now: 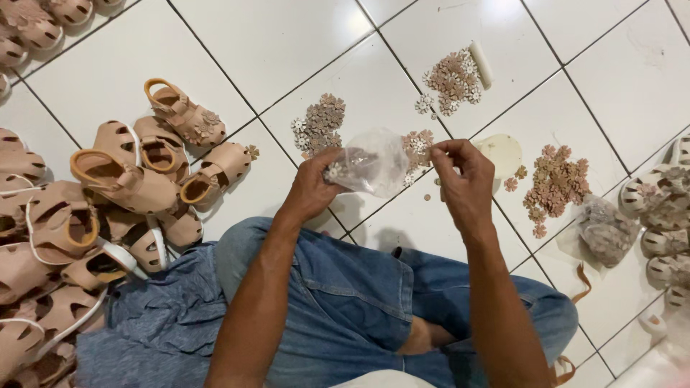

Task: The person sits on the floor and assembles small flower-shaped shoe decorations. They open a plastic bag, pour out the pieces, and use a small container of adhesive to attach the center part to the flower base. The person handles the pieces one at a time, pressing them together to form the final decorative element.

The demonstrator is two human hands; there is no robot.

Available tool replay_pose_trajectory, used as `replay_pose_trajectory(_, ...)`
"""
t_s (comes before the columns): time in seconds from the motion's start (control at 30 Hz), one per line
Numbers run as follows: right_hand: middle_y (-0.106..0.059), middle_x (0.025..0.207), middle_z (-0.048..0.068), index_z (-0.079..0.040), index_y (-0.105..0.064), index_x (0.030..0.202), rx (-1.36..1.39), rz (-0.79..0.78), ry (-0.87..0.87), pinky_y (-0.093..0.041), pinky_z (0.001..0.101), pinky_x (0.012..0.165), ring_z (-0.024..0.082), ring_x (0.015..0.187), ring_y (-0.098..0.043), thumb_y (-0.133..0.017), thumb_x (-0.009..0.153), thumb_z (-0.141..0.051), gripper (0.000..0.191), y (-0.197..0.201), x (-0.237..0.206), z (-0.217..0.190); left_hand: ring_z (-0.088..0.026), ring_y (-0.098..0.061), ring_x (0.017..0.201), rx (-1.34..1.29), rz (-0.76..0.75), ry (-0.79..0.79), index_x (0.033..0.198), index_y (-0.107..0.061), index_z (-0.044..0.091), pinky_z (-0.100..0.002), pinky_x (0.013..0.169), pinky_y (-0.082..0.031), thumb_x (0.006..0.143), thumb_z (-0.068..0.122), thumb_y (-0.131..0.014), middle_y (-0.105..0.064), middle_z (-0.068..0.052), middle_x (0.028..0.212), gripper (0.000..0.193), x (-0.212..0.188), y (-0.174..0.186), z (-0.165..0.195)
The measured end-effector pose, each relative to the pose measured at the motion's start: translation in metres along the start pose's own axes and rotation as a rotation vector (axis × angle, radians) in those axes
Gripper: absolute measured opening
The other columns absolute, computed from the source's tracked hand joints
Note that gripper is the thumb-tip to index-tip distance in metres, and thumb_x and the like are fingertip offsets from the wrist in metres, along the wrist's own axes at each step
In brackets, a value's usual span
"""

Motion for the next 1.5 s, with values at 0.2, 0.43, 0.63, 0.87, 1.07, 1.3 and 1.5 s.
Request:
replay_pose_trajectory(0.2,-0.077,0.105,0.016,-0.003,-0.075,0.113,-0.444,-0.131,-0.045,-0.057,0.0389,0.085,0.028,0.096,-0.074,-0.07,0.09,-0.025,0.032,-0.017,0.033,0.038,-0.018,-0.071,0.111,-0.157,0.019,0.025,0.133,-0.065,0.004,-0.032,0.1,-0.059,0.071,0.003,-0.089,-0.074,-0.008,0.122,0.066,0.004,0.003,-0.007)
replay_pose_trajectory(0.43,-0.071,0.128,0.017,-0.004,-0.066,0.133,-0.297,-0.084,0.079,-0.058,0.039,0.086,0.027,0.108,-0.072,-0.068,0.095,-0.018,0.041,0.003,0.021,0.015,-0.016,-0.071,0.112,-0.265,-0.016,0.011,0.131,-0.068,0.007,-0.032,0.098,-0.058,0.072,0.003,-0.089,-0.073,-0.005,0.122,0.063,0.001,-0.001,-0.001)
replay_pose_trajectory(0.63,-0.066,0.133,0.009,-0.011,-0.063,0.13,-0.046,-0.252,0.319,-0.065,0.0321,0.077,0.02,0.11,-0.071,-0.074,0.087,-0.005,0.045,-0.033,-0.034,-0.029,-0.022,-0.072,0.114,-0.205,-0.167,0.039,0.128,-0.072,0.011,-0.037,0.103,-0.06,0.075,0.017,-0.089,-0.075,-0.009,0.123,0.057,-0.002,-0.011,0.009)
replay_pose_trajectory(0.87,-0.075,0.102,0.009,-0.005,-0.073,0.105,-0.123,0.076,0.358,-0.065,0.0296,0.07,0.017,0.091,-0.074,-0.074,0.097,-0.005,0.009,0.056,-0.088,-0.009,-0.031,-0.05,0.137,0.095,-0.191,-0.037,0.147,-0.052,0.012,-0.049,0.111,-0.041,0.075,0.033,-0.088,-0.052,-0.015,0.151,0.084,-0.01,-0.011,0.015)
replay_pose_trajectory(1.07,-0.074,0.109,0.018,0.007,-0.07,0.123,-0.279,0.447,0.069,-0.06,0.0276,0.08,0.02,0.094,-0.074,-0.071,0.107,0.003,0.016,0.22,-0.195,0.073,-0.033,-0.052,0.14,0.62,-0.248,0.32,0.144,-0.057,0.009,-0.047,0.118,-0.042,0.093,0.041,-0.066,-0.052,-0.017,0.152,0.061,-0.014,-0.025,-0.022)
replay_pose_trajectory(1.3,-0.07,0.112,0.024,0.009,-0.063,0.13,-0.419,0.776,-0.585,-0.056,0.0341,0.083,0.025,0.097,-0.071,-0.07,0.114,-0.009,0.025,0.34,-0.309,0.217,-0.046,-0.022,0.149,1.074,-0.553,0.198,0.148,-0.031,-0.009,-0.051,0.116,-0.033,0.085,0.045,-0.075,-0.018,-0.035,0.159,0.094,-0.021,-0.069,-0.013)
replay_pose_trajectory(1.5,-0.068,0.118,0.023,0.007,-0.062,0.132,-0.224,0.704,-0.925,-0.056,0.0346,0.085,0.026,0.102,-0.069,-0.071,0.111,-0.01,0.029,0.296,-0.322,0.264,-0.044,-0.026,0.153,1.078,-0.483,0.291,0.149,-0.037,-0.006,-0.051,0.122,-0.031,0.09,0.041,-0.07,-0.02,-0.032,0.165,0.082,-0.033,-0.088,-0.005)
Point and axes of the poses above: each hand's wrist, its own x-axis towards the middle knuckle, its own y-axis out of the back of the hand, z = x × y, the point moved 6 cm from there along x, towards the middle knuckle
